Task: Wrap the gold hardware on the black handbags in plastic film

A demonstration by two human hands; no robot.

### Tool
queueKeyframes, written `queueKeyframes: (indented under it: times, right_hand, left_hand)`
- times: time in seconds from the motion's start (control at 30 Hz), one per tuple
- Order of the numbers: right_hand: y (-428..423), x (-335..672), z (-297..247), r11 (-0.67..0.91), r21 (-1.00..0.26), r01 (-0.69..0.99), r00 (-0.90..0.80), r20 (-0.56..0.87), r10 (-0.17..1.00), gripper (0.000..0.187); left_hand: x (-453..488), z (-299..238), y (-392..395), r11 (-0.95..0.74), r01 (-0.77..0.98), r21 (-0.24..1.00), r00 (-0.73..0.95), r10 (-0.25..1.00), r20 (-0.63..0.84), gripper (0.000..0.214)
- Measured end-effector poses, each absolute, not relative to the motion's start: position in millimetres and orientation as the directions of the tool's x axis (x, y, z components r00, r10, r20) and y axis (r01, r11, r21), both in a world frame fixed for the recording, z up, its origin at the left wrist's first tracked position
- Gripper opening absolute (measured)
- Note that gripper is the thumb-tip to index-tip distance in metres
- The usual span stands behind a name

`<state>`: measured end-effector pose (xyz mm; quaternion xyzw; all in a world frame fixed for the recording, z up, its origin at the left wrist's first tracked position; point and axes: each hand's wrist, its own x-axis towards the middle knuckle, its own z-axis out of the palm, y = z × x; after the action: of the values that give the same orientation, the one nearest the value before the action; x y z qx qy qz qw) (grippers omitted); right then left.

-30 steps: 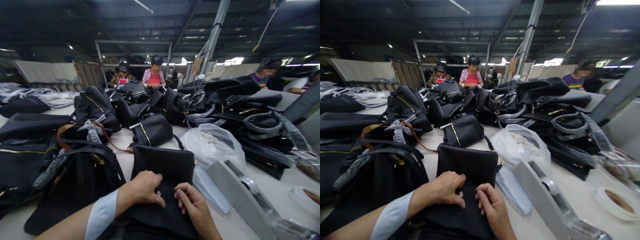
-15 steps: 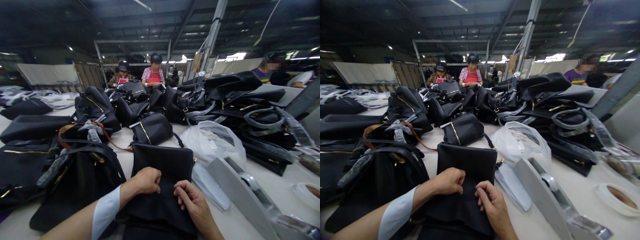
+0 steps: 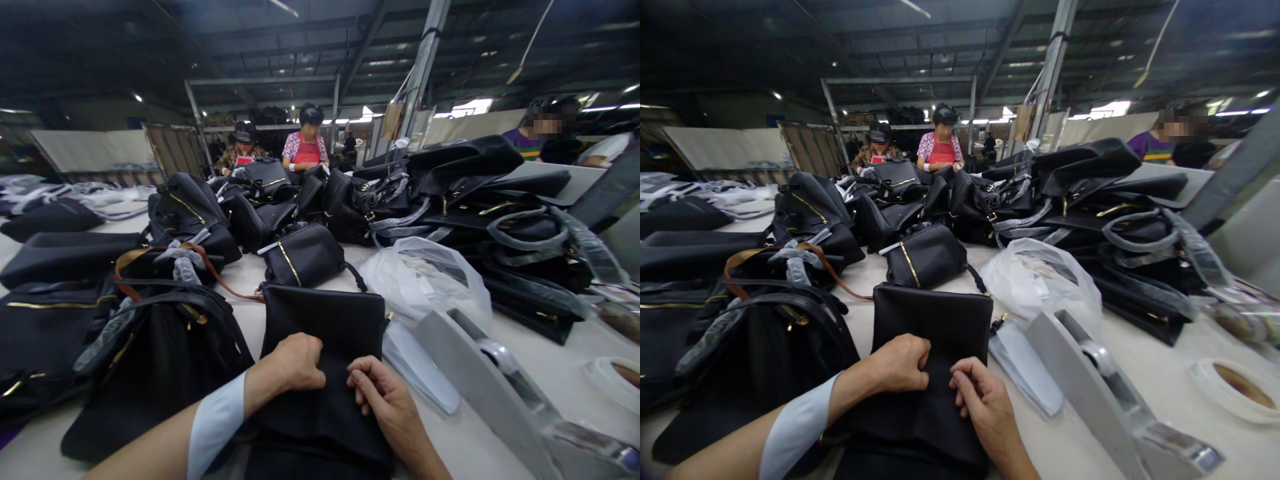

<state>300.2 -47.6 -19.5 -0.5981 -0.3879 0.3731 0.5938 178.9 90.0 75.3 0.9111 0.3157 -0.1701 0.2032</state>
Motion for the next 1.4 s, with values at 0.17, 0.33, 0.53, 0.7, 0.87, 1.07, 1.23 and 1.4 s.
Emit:
queueKeyframes:
  times: [0.17, 0.33, 0.53, 0.7, 0.87, 1.07, 1.23, 1.4]
  right_hand:
    - [-48.6, 300.3, -19.1, 0.007, -1.0, 0.023, 0.425, 0.016, 0.905, 0.051]
    - [-48.9, 300.2, -19.8, 0.01, -0.999, 0.033, 0.429, 0.024, 0.903, 0.051]
    - [-48.9, 299.9, -18.6, 0.022, -1.0, 0.022, 0.425, 0.029, 0.905, 0.049]
    - [-49.5, 299.9, -17.6, 0.017, -1.0, 0.014, 0.43, 0.021, 0.903, 0.05]
    - [-50.7, 300.7, -22.5, 0.013, -0.999, 0.039, 0.424, 0.028, 0.905, 0.05]
    - [-47.3, 298.7, -10.7, 0.123, -0.88, 0.458, 0.23, 0.251, 0.94, 0.021]
    - [-35.8, 288.7, 2.8, 0.231, -0.621, 0.749, -0.047, 0.298, 0.954, 0.026]
    - [-28.1, 278.9, 4.0, 0.345, -0.2, 0.917, -0.271, 0.32, 0.908, 0.028]
  left_hand:
    - [175.8, 70.5, 103.0, -0.712, 0.615, 0.34, 0.763, 0.427, -0.486, 0.014]
    - [173.3, 67.9, 108.8, -0.677, 0.629, 0.383, 0.75, 0.397, -0.53, 0.008]
    - [175.0, 69.6, 99.3, -0.69, 0.644, 0.33, 0.753, 0.497, -0.431, 0.022]
    - [175.5, 66.1, 102.7, -0.698, 0.629, 0.342, 0.767, 0.483, -0.422, 0.018]
    - [170.6, 65.5, 104.9, -0.701, 0.597, 0.39, 0.799, 0.479, -0.364, 0.011]
    - [133.5, 76.1, 72.4, -0.688, 0.576, 0.441, 0.814, 0.536, -0.226, 0.012]
    - [90.2, 56.6, 37.2, -0.729, 0.477, 0.49, 0.857, 0.511, -0.075, 0.032]
    - [71.7, 14.1, 31.8, -0.804, 0.346, 0.483, 0.899, 0.431, 0.073, 0.046]
